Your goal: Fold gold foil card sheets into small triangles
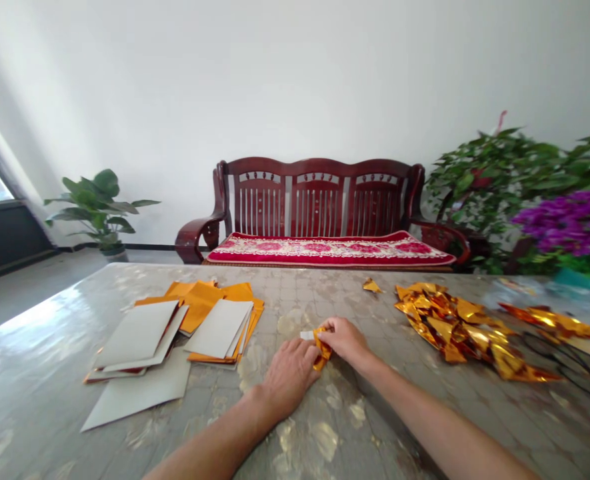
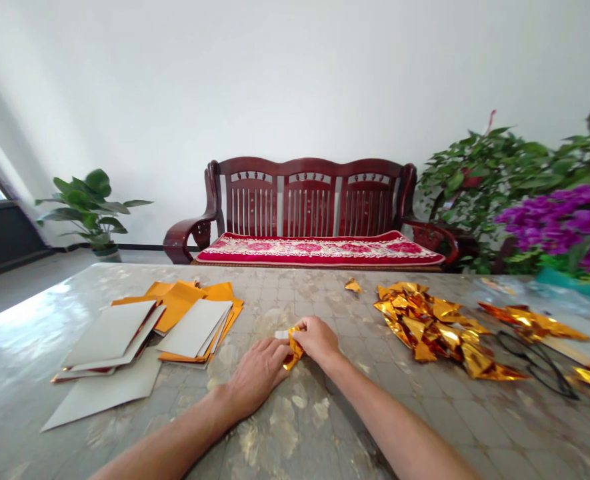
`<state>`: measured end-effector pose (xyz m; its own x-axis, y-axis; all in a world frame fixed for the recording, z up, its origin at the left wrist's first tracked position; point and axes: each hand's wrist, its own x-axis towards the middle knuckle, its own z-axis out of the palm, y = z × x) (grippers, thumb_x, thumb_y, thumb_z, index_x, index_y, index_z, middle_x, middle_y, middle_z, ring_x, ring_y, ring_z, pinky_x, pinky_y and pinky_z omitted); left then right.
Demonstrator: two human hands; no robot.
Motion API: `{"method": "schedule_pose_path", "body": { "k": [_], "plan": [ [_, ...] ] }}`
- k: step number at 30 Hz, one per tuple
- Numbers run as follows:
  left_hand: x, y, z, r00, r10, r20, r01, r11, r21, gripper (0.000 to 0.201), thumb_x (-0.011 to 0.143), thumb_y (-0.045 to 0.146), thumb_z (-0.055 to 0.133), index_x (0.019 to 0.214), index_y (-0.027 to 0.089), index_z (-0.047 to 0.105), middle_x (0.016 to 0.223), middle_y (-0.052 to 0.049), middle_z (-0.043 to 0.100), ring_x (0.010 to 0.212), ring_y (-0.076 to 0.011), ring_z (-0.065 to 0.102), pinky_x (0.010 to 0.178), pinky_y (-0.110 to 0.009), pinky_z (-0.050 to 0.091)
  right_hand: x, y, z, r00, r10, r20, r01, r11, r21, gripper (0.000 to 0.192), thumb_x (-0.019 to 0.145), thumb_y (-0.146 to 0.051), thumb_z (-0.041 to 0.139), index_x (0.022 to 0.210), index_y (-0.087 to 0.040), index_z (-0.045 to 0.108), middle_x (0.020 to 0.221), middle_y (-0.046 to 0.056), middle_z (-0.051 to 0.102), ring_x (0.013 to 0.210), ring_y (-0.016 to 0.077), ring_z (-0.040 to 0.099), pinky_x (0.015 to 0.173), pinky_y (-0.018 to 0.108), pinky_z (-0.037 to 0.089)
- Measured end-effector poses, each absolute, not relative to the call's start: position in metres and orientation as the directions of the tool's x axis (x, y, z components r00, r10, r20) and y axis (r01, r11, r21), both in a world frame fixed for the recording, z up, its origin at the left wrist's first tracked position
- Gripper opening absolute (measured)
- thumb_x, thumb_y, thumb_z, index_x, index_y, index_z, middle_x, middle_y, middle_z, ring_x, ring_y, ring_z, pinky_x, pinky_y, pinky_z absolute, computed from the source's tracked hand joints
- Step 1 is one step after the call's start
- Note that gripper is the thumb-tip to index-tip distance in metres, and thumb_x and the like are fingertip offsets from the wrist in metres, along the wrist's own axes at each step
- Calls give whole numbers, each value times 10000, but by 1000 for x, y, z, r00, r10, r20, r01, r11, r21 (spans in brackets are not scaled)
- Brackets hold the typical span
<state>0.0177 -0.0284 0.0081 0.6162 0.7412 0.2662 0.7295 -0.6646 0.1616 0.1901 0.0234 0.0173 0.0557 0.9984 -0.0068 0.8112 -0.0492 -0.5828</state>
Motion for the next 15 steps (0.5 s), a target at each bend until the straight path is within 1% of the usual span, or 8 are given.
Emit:
{"method": "schedule_pose_path", "body": {
  "k": [2, 6, 10, 15],
  "plan": [
    [17, -28, 7, 580, 766, 278, 758, -632, 160, 254, 907, 313, 608, 1137, 224, 550, 1203, -37, 617, 1121, -237, 559, 943, -386, 468, 187, 17, 16, 90, 995, 36, 830, -55, -555, 132, 731, -252, 633, 819, -249, 731, 751, -20, 719, 672, 140, 611, 566, 228, 326],
    [15, -26, 5, 551, 779, 299, 778, -609, 153, 315, 869, 350, 653, 1143, 229, 557, 1264, -46, 596, 1165, -255, 540, 982, -415, 451, 183, 7, 9, 67, 974, 218, 876, 47, -479, 140, 769, -241, 627, 853, -270, 736, 819, -7, 719, 781, 172, 609, 652, 253, 364],
    [14, -26, 4, 547, 779, 306, 783, -605, 142, 312, 869, 359, 645, 1142, 237, 559, 1321, -48, 572, 1192, -260, 526, 996, -425, 441, 181, 1, 5, -20, 941, 337, 897, 166, -410, 157, 816, -180, 601, 875, -259, 723, 896, 14, 699, 886, 192, 587, 763, 274, 388],
    [14, -26, 5, 536, 792, 291, 794, -591, 144, 323, 866, 370, 639, 1152, 242, 557, 1327, -47, 569, 1197, -259, 518, 1000, -426, 433, 179, -6, 6, -159, 904, 396, 913, 287, -289, 173, 892, -190, 574, 910, -268, 728, 902, 33, 658, 915, 197, 550, 797, 276, 381]
  ]
}}
